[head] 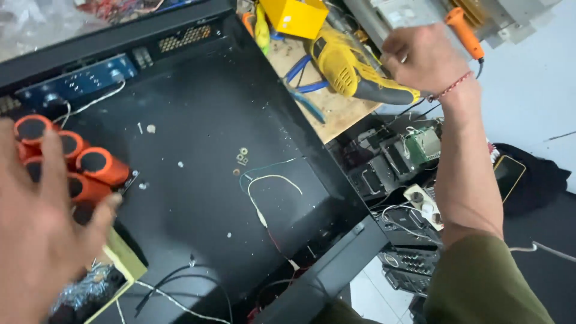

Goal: The person sorts small metal screws and washers from a yellow box onto a black work surface. They then pick up a battery pack with orange cylindrical cells and place it on the surface, followed by picking up a pair of pliers.

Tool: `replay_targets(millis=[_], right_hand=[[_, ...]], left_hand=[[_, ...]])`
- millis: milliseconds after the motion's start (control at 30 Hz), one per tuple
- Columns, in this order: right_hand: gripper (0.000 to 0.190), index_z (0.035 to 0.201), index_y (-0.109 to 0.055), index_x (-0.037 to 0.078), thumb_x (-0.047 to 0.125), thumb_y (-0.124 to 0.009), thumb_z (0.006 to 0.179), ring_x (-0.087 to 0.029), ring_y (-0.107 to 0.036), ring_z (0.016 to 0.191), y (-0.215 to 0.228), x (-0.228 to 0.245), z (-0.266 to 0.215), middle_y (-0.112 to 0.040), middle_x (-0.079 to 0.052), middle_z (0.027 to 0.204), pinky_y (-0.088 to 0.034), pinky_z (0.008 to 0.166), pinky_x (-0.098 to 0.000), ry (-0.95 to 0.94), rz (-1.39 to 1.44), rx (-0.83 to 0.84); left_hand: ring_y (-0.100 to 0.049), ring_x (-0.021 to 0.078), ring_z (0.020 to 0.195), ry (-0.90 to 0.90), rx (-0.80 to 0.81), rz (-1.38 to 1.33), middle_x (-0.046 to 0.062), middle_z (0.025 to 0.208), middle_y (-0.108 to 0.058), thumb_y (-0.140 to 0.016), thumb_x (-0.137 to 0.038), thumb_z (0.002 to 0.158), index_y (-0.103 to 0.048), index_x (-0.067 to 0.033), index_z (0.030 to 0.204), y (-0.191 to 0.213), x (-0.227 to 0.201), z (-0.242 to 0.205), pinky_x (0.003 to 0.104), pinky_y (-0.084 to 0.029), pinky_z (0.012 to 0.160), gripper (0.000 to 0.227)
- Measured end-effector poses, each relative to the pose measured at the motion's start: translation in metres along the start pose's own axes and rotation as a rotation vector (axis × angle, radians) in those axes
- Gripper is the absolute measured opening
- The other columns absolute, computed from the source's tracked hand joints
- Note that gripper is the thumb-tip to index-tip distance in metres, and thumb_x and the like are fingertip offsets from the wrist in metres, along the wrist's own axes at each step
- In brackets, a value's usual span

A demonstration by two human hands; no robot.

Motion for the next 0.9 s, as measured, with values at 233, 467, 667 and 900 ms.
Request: replay_targets(millis=[233, 467, 667, 900], right_hand=[[0.025, 0.082, -0.068, 0.002, 0.009, -0.050, 0.098, -0.019, -0.066, 0.069, -0.059, 0.068, 0.012, -0.066, -0.008, 0.077, -0.058, 0.059, -0.0270, 0.120, 0.287, 0.141], [0.037, 0.109, -0.054, -0.002, 0.001, -0.070, 0.075, -0.042, -0.074, 0.069, -0.199, 0.059, 0.021, -0.071, -0.018, 0.074, -0.055, 0.052, -0.0546, -0.109, -0.266, 0.428], [0.078, 0.150, -0.045, -0.001, 0.019, -0.072, 0.079, -0.059, -0.061, 0.100, -0.158, 0.098, 0.026, -0.057, -0.034, 0.114, -0.050, 0.087, -0.0612, 0.100, 0.131, 0.517], [0.069, 0.145, -0.044, -0.008, 0.036, -0.065, 0.096, -0.052, -0.067, 0.089, -0.125, 0.128, 0.040, -0.064, -0.032, 0.105, -0.055, 0.077, -0.0557, -0.001, 0.121, 0.578]], left_hand=[[-0.054, 0.0333, 0.133, -0.380, 0.299, -0.144, 0.018, 0.151, -0.051, -0.061, -0.031, 0.086, -0.057, -0.0139, 0.141, -0.058, -0.103, -0.087, 0.048, -0.052, 0.099, 0.058], [-0.037, 0.0499, 0.142, -0.533, 0.642, -0.263, 0.033, 0.155, -0.037, -0.071, -0.017, 0.060, -0.066, 0.0011, 0.116, -0.067, -0.119, -0.133, 0.064, -0.039, 0.105, 0.059], [-0.047, 0.0427, 0.136, -0.269, 0.725, -0.306, 0.030, 0.154, -0.043, -0.066, -0.013, 0.077, -0.070, 0.0020, 0.112, -0.030, -0.100, -0.159, 0.052, -0.041, 0.110, 0.039], [-0.036, 0.0351, 0.150, -0.103, 0.864, -0.472, 0.014, 0.151, -0.052, -0.057, -0.028, 0.098, -0.076, -0.0052, 0.114, -0.027, -0.087, -0.197, 0.056, -0.034, 0.115, 0.033]])
Point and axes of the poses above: each hand's wrist, its own z-axis towards the middle knuckle, its own y-axis out of the back of the hand, x = y × z, the point moved 8 cm from there along z, towards the middle knuckle
